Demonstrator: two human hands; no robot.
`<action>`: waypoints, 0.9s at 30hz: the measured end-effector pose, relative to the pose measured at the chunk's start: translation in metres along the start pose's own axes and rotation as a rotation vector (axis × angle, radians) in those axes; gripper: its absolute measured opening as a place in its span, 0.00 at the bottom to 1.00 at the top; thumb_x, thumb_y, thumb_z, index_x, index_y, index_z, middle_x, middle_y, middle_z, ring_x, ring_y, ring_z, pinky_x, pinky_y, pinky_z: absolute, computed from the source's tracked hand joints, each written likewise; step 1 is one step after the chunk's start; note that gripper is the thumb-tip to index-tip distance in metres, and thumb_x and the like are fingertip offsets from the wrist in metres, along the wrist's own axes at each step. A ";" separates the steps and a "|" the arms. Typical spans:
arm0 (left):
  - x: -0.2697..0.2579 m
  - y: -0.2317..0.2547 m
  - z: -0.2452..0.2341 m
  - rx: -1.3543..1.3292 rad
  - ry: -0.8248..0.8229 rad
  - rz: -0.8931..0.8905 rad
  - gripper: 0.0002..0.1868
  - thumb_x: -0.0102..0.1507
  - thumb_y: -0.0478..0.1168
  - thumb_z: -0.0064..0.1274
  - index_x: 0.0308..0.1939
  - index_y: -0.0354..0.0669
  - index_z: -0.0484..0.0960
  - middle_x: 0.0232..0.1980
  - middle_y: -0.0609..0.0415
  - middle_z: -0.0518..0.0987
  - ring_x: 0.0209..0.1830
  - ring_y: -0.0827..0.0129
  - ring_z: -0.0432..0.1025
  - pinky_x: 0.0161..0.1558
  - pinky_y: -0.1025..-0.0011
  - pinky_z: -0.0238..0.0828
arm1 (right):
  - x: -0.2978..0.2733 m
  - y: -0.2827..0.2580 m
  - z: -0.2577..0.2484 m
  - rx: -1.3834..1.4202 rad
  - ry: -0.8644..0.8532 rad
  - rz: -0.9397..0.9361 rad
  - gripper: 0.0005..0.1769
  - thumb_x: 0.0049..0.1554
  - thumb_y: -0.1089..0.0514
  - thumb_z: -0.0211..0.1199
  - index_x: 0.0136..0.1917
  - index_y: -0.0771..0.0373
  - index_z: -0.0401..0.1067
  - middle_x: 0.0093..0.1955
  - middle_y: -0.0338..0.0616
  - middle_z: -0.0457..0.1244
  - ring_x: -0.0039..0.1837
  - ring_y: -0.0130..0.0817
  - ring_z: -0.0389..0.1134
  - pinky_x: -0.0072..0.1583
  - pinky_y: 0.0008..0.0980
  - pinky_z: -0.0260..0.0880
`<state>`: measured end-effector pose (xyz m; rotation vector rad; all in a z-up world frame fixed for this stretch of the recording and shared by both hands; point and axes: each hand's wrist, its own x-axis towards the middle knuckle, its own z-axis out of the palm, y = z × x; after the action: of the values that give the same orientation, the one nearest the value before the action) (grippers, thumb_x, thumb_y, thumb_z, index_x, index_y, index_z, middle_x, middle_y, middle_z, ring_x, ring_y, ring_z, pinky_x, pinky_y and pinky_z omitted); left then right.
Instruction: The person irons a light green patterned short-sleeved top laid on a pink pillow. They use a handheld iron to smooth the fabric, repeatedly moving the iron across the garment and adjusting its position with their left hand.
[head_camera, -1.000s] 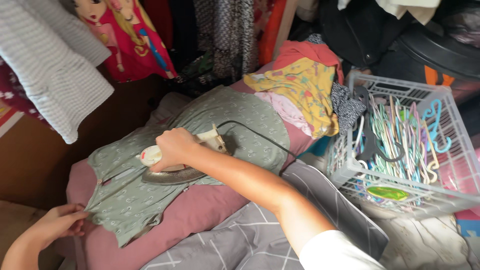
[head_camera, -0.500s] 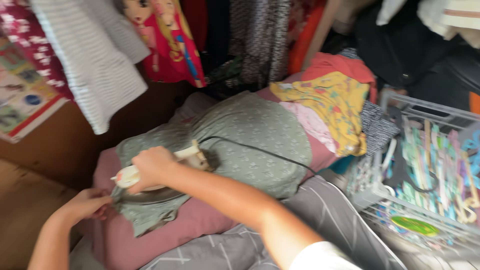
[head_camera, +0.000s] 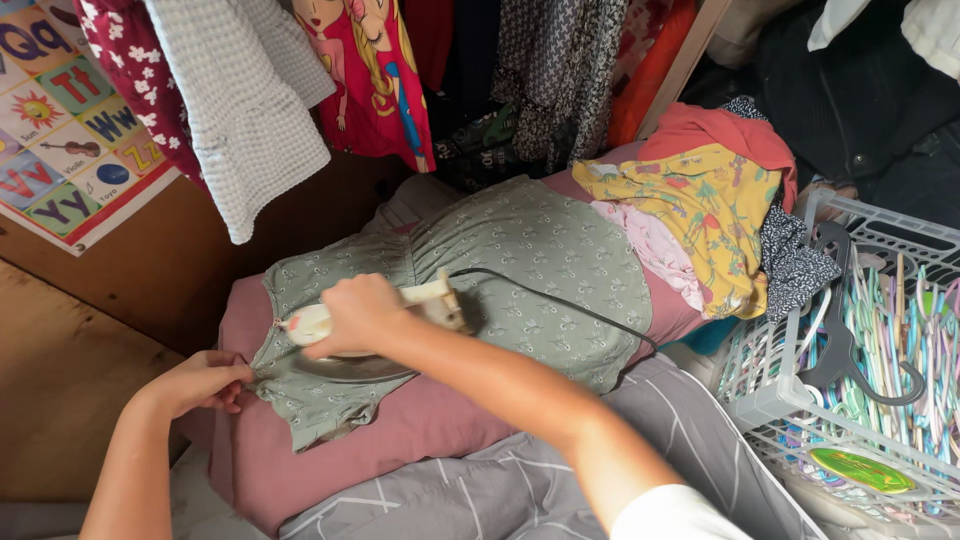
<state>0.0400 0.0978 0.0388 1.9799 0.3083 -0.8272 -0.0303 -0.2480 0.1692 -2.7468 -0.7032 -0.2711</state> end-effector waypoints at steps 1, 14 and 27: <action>0.000 -0.001 0.002 0.001 0.012 0.006 0.10 0.58 0.38 0.61 0.36 0.31 0.81 0.27 0.53 0.72 0.27 0.65 0.70 0.40 0.59 0.83 | 0.005 -0.009 0.003 0.021 -0.013 0.008 0.39 0.33 0.24 0.68 0.35 0.63 0.80 0.36 0.52 0.71 0.41 0.47 0.75 0.45 0.42 0.75; -0.012 0.048 0.024 0.453 0.145 -0.075 0.28 0.54 0.51 0.67 0.34 0.21 0.83 0.29 0.44 0.78 0.25 0.58 0.76 0.35 0.62 0.83 | -0.042 0.046 -0.041 -0.036 -0.085 0.137 0.39 0.36 0.23 0.67 0.36 0.63 0.79 0.36 0.54 0.70 0.42 0.50 0.74 0.46 0.44 0.73; 0.104 0.029 0.080 0.523 0.995 0.670 0.24 0.72 0.49 0.49 0.45 0.24 0.83 0.44 0.24 0.80 0.48 0.31 0.75 0.54 0.48 0.71 | -0.072 0.075 -0.045 -0.034 0.024 0.180 0.37 0.33 0.26 0.70 0.33 0.63 0.80 0.36 0.54 0.71 0.42 0.51 0.74 0.47 0.46 0.74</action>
<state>0.0980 0.0032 -0.0377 2.6236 -0.0486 0.6109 -0.0602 -0.3575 0.1759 -2.8110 -0.4447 -0.2776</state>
